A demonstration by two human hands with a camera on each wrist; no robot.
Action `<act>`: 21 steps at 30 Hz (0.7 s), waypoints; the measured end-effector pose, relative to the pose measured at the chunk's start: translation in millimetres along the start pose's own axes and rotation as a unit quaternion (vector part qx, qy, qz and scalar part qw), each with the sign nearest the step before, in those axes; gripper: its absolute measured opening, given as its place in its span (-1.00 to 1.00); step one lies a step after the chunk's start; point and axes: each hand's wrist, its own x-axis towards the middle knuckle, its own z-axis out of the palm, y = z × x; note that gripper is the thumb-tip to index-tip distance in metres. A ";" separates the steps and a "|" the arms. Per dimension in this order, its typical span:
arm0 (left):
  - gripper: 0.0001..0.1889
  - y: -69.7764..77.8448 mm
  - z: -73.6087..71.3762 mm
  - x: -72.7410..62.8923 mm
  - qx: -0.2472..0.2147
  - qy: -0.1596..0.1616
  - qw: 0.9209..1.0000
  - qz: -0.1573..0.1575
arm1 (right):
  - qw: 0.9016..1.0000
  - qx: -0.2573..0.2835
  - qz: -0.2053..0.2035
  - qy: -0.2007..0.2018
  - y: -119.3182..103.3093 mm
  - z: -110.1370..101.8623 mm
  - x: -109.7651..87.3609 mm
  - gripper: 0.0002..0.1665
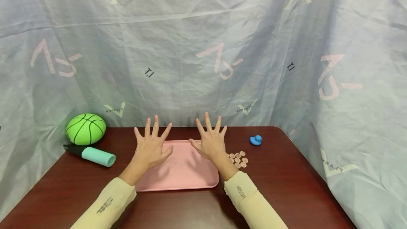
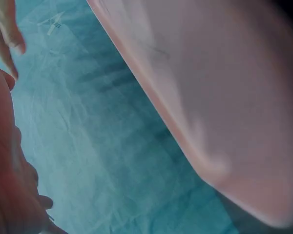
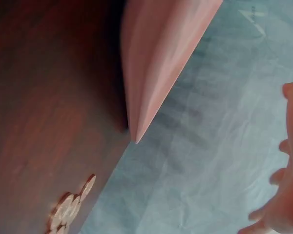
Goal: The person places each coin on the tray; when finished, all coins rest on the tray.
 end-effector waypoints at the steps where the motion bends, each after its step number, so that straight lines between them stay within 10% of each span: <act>1: -0.14 -1.9 0.6 -3.2 -0.009 -0.005 1.000 -0.004 | 1.000 0.005 -0.006 0.001 1.1 0.0 -1.5 -0.08; 6: -0.15 -15.5 0.6 -21.6 -0.107 -0.046 0.992 -0.050 | 0.995 0.094 -0.004 0.014 12.8 -6.1 -13.7 -0.41; 12: -0.22 -48.4 -10.2 -46.5 -0.223 -0.090 0.965 -0.109 | 0.973 0.213 0.069 -0.059 33.6 -24.5 -31.9 -0.60; 21: -0.44 -79.3 -14.1 -67.1 -0.293 -0.164 0.936 -0.107 | 0.944 0.270 0.095 -0.166 79.6 -35.4 -51.8 -0.70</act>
